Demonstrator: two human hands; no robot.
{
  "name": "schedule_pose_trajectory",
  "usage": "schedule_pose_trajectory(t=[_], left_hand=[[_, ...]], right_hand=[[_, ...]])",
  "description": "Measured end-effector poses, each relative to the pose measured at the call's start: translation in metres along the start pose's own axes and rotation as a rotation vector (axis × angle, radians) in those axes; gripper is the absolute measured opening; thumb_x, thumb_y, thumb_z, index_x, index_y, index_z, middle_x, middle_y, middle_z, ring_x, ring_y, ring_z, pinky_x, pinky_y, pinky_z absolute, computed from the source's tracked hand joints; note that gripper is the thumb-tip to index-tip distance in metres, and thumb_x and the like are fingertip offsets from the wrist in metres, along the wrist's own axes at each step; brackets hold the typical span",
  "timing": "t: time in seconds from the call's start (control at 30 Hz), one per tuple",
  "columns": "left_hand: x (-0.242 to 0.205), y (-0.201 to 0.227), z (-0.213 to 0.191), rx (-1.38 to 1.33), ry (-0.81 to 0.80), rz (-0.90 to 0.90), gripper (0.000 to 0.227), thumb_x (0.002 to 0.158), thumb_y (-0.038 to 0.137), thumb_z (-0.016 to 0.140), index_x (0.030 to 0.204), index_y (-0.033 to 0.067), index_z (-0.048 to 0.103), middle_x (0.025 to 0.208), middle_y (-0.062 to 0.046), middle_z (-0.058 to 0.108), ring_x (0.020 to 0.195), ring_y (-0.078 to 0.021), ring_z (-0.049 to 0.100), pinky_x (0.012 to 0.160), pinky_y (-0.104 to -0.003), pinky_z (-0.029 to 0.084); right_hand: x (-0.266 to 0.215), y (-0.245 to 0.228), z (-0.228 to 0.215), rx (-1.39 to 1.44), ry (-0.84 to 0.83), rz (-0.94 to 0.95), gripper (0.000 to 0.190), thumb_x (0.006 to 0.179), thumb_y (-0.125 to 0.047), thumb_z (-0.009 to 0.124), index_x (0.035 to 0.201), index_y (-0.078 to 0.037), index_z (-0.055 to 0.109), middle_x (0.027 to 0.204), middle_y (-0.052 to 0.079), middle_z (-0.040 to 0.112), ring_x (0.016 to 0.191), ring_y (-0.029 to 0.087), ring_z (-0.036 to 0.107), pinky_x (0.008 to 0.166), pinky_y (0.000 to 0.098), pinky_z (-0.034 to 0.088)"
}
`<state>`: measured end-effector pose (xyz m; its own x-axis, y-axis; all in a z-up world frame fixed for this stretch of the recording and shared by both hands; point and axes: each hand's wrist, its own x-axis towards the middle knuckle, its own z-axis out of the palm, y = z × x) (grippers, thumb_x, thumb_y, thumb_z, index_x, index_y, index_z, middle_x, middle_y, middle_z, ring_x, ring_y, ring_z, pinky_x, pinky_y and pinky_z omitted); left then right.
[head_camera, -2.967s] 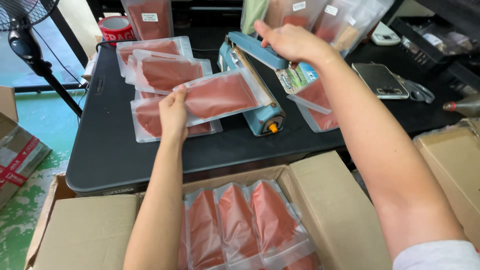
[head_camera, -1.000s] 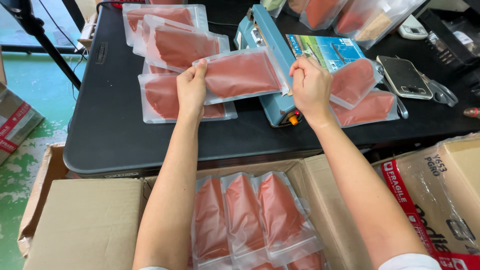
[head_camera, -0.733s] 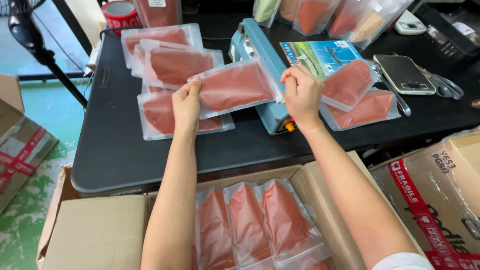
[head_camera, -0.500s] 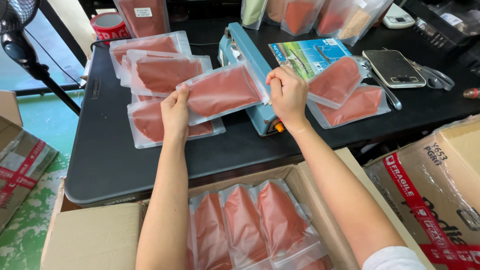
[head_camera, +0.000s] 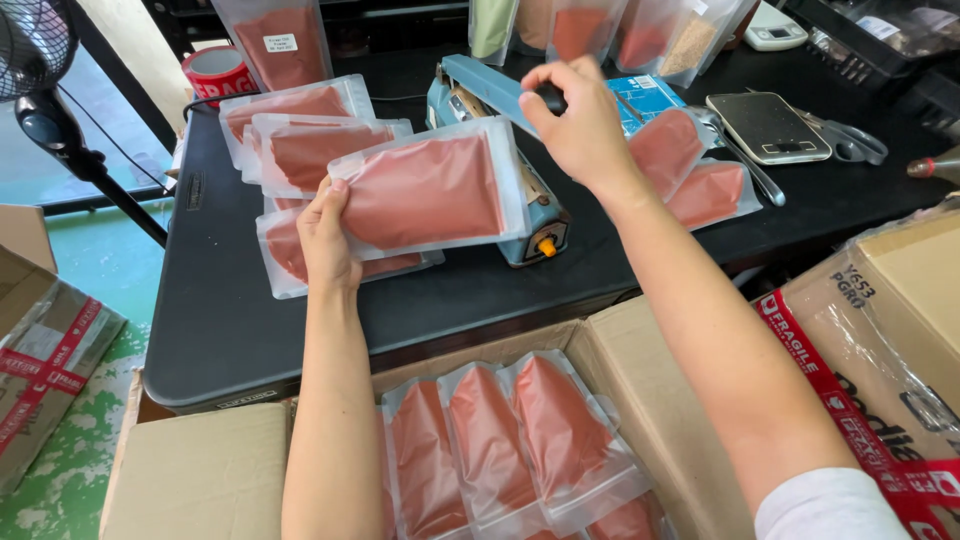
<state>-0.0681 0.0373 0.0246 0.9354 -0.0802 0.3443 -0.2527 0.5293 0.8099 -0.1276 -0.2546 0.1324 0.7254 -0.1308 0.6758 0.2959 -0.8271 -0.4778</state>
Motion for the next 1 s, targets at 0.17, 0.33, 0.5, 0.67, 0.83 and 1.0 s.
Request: schedule_pose_trajectory(t=[0.17,0.33,0.5,0.67,0.83,1.0], left_hand=[[0.007,-0.011,-0.015,-0.120,-0.097,0.078,0.029,0.096,0.027,0.065,0.107,0.0022,0.074,0.125,0.000,0.066,0.114,-0.0153,0.062,0.099,-0.028,0.048],[0.002,-0.009,-0.018,-0.172,-0.150,0.080,0.030,0.093,0.032,0.068,0.097,0.0027,0.075,0.123,-0.002,0.067,0.110,-0.0176,0.062,0.096,-0.029,0.047],[0.002,-0.011,-0.021,-0.160,-0.162,0.069,0.028,0.088,0.033,0.071,0.091,0.0055,0.076,0.118,-0.001,0.067,0.105,-0.0154,0.060,0.092,-0.027,0.045],[0.007,-0.024,-0.024,-0.095,-0.090,0.170,0.020,0.094,0.024,0.069,0.087,0.0069,0.076,0.121,-0.007,0.068,0.101,-0.0147,0.066,0.093,-0.032,0.054],[0.011,-0.026,-0.030,0.003,-0.074,0.260,0.021,0.098,0.021,0.067,0.087,0.0052,0.074,0.116,-0.008,0.069,0.103,-0.0137,0.064,0.096,-0.030,0.051],[0.008,-0.018,-0.024,0.061,-0.055,0.330,0.037,0.102,0.010,0.064,0.066,0.0089,0.055,0.106,-0.011,0.072,0.089,-0.0129,0.058,0.084,-0.025,0.042]], right_hand=[[-0.034,-0.050,-0.020,-0.068,0.277,-0.242,0.039,0.095,-0.010,0.078,0.129,-0.009,0.059,0.115,0.008,0.046,0.095,0.022,0.051,0.079,0.0326,0.046],[-0.058,-0.057,-0.013,0.365,0.169,0.167,0.048,0.096,-0.026,0.078,0.134,-0.011,0.054,0.106,0.005,0.067,0.064,0.014,0.076,0.052,0.0213,0.056],[-0.067,-0.066,-0.022,0.375,0.012,0.242,0.041,0.092,-0.040,0.076,0.112,-0.008,0.060,0.076,0.003,0.078,0.055,0.012,0.069,0.061,0.0239,0.056],[-0.091,-0.038,0.008,0.692,0.005,0.393,0.016,0.095,-0.012,0.077,0.095,0.003,0.073,0.073,0.015,0.075,0.056,0.017,0.074,0.048,0.0257,0.062],[-0.129,-0.042,0.023,0.733,-0.038,0.525,0.017,0.090,-0.011,0.081,0.086,0.004,0.074,0.065,0.015,0.072,0.053,0.018,0.072,0.047,0.0294,0.063],[-0.173,-0.042,0.038,0.794,-0.118,0.634,0.016,0.087,-0.004,0.080,0.087,0.010,0.074,0.066,0.022,0.073,0.053,0.024,0.073,0.046,0.0309,0.063]])
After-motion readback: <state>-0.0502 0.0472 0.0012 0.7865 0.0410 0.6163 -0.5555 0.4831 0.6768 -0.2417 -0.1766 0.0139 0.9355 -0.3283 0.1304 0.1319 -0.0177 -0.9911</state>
